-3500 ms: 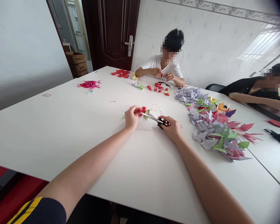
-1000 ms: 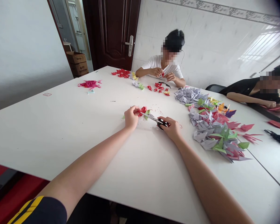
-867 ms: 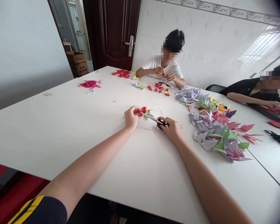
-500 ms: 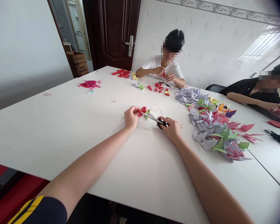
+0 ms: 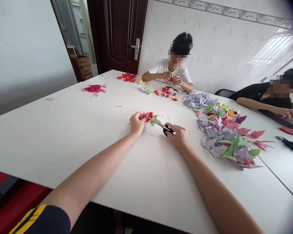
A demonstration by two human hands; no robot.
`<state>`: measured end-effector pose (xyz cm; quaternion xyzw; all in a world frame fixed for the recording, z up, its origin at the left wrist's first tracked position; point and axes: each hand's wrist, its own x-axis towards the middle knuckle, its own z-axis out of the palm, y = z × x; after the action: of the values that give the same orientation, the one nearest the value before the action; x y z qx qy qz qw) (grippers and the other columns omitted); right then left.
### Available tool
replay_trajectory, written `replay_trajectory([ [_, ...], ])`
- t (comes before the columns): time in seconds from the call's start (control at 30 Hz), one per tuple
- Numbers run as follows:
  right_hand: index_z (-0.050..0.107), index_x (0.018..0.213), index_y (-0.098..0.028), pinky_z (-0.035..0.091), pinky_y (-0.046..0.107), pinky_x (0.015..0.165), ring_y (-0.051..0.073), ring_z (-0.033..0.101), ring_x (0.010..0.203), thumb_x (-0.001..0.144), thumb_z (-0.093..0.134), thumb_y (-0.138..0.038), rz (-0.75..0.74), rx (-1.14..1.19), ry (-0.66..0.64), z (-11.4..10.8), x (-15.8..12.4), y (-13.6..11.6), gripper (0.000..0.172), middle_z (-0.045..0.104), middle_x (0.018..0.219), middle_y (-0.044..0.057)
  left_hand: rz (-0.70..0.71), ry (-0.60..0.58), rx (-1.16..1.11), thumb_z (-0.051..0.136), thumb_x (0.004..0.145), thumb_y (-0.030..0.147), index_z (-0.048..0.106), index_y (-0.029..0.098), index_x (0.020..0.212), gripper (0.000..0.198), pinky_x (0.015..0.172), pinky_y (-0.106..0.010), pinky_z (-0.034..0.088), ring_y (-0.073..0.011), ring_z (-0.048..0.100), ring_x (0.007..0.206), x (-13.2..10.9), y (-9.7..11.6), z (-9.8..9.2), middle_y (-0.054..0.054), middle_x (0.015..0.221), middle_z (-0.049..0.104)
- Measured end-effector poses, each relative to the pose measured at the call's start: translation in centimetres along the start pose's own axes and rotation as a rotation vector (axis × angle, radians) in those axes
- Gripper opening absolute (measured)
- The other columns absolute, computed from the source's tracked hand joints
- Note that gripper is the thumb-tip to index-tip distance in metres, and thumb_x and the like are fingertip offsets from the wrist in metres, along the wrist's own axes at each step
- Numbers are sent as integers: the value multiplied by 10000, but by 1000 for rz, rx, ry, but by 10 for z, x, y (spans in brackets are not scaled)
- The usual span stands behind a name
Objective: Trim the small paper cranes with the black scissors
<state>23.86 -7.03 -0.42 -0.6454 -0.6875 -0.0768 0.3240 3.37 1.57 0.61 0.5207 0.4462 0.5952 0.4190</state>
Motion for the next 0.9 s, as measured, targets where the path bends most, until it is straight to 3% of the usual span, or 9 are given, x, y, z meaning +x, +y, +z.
replay_trajectory([
  [0.1,743,1047,-288,323,262,605,184,598,687,773,593,-297,-7,-20,-3,1,-1,-1,313,725,767,16,-64,-4,-65,669,718,43,706,163,762,133,718,-294,558,-153,678,703,2,-4,1,-46,777,735],
  [0.23,743,1017,-288,339,267,596,169,558,591,767,589,-320,118,-23,70,-4,1,-1,295,707,718,11,-104,-3,-122,669,709,60,709,163,753,119,737,-312,565,-157,681,710,4,-8,1,-50,777,732],
  [0.37,744,1016,-278,386,279,621,184,580,632,743,585,-315,134,37,133,-8,3,1,318,693,734,17,-91,4,-125,644,698,24,704,167,751,164,756,-312,565,-156,681,740,4,-7,1,-49,797,734],
  [0.9,752,1048,-266,429,285,655,171,562,666,743,626,-318,34,216,-40,-6,5,2,334,673,776,10,6,-1,-120,612,689,6,651,174,768,191,705,-255,546,-135,672,720,4,-6,1,-15,781,707],
])
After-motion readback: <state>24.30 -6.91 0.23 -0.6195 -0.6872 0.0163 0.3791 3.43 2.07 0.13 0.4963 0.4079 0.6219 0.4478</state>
